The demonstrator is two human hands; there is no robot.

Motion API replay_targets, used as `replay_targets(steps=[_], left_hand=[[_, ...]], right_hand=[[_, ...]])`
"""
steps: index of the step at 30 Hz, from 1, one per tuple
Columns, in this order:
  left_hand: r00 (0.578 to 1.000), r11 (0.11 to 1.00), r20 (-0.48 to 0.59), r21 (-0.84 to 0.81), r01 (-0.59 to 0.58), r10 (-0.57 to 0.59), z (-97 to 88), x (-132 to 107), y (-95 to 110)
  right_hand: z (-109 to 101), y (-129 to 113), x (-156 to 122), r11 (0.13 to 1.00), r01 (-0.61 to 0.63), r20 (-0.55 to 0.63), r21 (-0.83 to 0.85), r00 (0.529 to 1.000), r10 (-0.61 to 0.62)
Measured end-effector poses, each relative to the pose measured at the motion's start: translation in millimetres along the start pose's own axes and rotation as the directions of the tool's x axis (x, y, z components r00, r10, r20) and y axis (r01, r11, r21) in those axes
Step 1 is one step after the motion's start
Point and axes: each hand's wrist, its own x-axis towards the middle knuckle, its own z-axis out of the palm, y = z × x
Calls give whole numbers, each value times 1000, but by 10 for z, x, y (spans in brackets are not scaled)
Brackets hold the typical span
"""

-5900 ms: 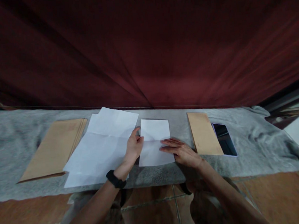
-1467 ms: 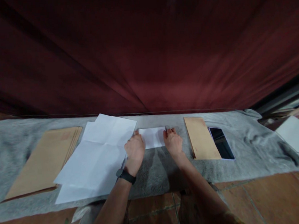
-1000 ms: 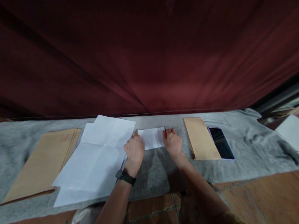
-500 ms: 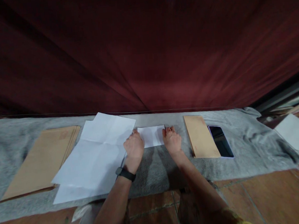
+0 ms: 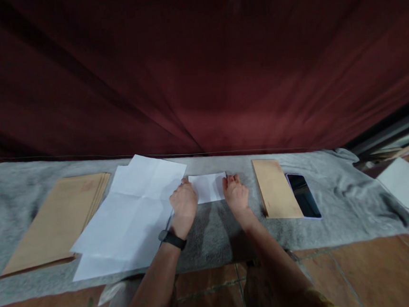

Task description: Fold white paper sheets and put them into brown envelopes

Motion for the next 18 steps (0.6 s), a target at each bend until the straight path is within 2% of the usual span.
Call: replay_targets(steps=[4,13,18], left_hand=[[1000,1000,13,4,-5,5,-3,-4,4],[995,999,-91,30,-30,33,158,-9,-15],[994,998,-102,56,-36,41,179,-21,-11]], right_hand=[[1,-2,-6,1000,10,-21,-3,1000,-10],[40,-8,-23,1000,20,-64,-10,998,-21],[63,-18,-34,999,16,-98,-34,995,-19]])
